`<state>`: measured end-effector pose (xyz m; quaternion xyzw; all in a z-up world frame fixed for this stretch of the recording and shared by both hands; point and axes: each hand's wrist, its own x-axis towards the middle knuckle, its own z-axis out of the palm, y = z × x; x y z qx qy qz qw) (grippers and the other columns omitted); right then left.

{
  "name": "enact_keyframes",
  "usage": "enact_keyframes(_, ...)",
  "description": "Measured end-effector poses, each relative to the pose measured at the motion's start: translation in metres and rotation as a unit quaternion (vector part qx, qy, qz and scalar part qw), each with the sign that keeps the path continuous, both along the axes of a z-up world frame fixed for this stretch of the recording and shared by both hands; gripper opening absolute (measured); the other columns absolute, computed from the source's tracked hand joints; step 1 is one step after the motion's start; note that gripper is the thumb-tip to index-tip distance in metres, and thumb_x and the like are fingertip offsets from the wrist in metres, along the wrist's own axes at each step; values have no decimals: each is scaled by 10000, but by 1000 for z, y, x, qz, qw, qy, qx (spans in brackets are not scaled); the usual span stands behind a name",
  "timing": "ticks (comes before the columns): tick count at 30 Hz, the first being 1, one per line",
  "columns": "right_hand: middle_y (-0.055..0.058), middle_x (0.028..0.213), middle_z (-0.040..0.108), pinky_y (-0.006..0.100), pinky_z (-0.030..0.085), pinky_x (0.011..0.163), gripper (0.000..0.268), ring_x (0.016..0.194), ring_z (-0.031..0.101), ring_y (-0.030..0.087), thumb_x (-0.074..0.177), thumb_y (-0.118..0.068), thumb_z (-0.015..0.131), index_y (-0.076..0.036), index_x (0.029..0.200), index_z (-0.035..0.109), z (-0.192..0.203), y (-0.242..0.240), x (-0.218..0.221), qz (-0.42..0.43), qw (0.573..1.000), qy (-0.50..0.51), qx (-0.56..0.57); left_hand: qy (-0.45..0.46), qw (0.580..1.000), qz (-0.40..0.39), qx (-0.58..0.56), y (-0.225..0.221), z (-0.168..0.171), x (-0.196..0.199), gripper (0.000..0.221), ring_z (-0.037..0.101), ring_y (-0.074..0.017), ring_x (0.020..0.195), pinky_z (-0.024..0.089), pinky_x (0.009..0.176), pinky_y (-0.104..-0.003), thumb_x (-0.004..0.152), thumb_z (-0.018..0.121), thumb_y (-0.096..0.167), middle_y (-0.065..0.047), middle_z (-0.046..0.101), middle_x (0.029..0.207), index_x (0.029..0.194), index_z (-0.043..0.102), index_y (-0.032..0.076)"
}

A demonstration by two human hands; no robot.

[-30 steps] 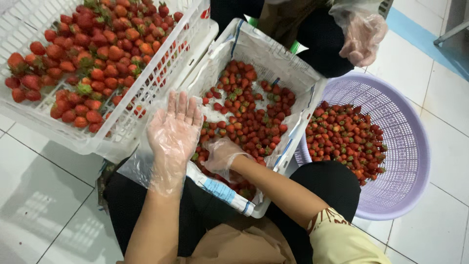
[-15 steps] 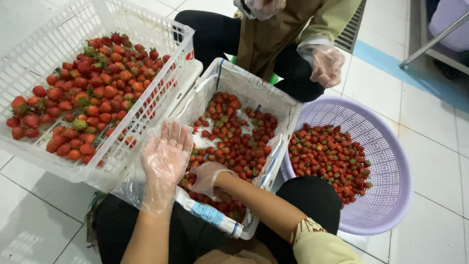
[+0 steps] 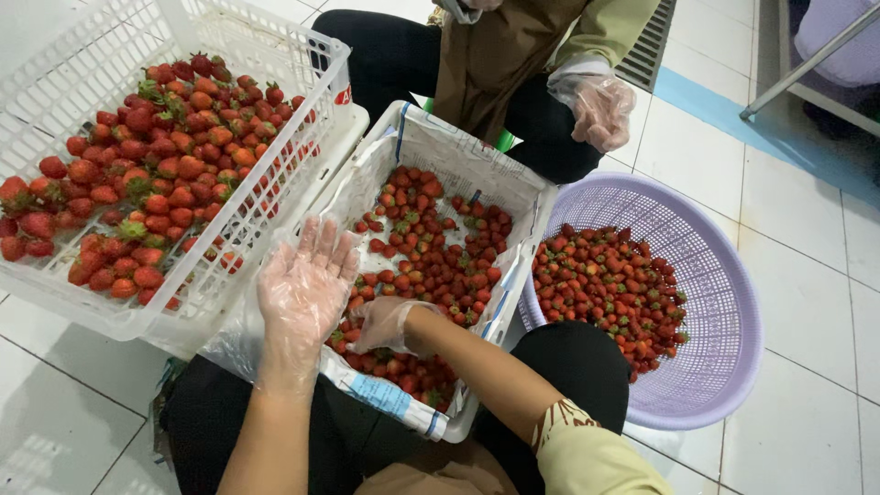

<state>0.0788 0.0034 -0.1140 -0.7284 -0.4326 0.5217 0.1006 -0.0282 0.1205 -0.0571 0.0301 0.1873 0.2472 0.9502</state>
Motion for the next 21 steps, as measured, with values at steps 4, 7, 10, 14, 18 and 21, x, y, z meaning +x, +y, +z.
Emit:
enact_keyframes(4, 151, 1060, 679, 344, 545, 824, 956, 940, 675, 226, 697, -430, 903, 19, 1437, 496, -5, 3, -9, 44, 996, -60, 51, 8, 1000, 1, 1, -1, 0, 1, 471, 611, -349, 1222, 472, 1055, -513, 1067, 382, 418, -123, 663, 1291, 1323, 604, 92)
enact_keyframes(7, 171, 957, 769, 383, 588, 763, 849, 862, 735, 277, 639, -390, 830, -38, 1374, 593, -9, 5, -14, 17, 997, -81, -11, -17, 1000, -7, -4, 0, -3, 0, 460, 619, -357, 1217, 475, 1055, -521, 1073, 393, 414, -125, 665, 1284, 1315, 608, 87)
enact_keyframes(10, 160, 959, 785, 390, 580, 793, 664, 884, 744, 272, 672, -374, 787, -53, 1249, 717, -12, 5, -15, 61, 991, -115, 12, -13, 1000, -3, -5, 1, -4, -2, 463, 622, -357, 1217, 475, 1055, -521, 1066, 396, 410, -125, 669, 1282, 1314, 615, 85)
enact_keyframes(14, 141, 1065, 749, 382, 562, 862, 644, 989, 709, 269, 701, -385, 832, -61, 1238, 687, -8, 7, -11, 22, 992, -113, 44, -7, 1000, 2, -2, 4, -2, 0, 465, 619, -350, 1216, 478, 1054, -522, 1063, 391, 412, -113, 656, 1295, 1325, 601, 91)
enact_keyframes(18, 128, 1080, 747, 413, 584, 857, 537, 990, 708, 274, 730, -325, 824, -71, 1182, 684, 13, 8, 1, -77, 996, 27, 36, 44, 998, 34, 9, 9, -11, 2, 500, 590, -324, 1259, 442, 1099, -518, 1044, 363, 386, -132, 611, 1367, 1403, 552, 94)
enact_keyframes(21, 83, 1041, 740, 378, 551, 878, 377, 985, 703, 220, 778, -241, 804, -93, 1109, 700, 51, -10, 22, -288, 927, 233, 67, 76, 996, 30, 43, 11, -21, 6, 533, 563, -299, 1279, 386, 1124, -478, 1021, 355, 429, -95, 557, 1423, 1430, 509, 124)
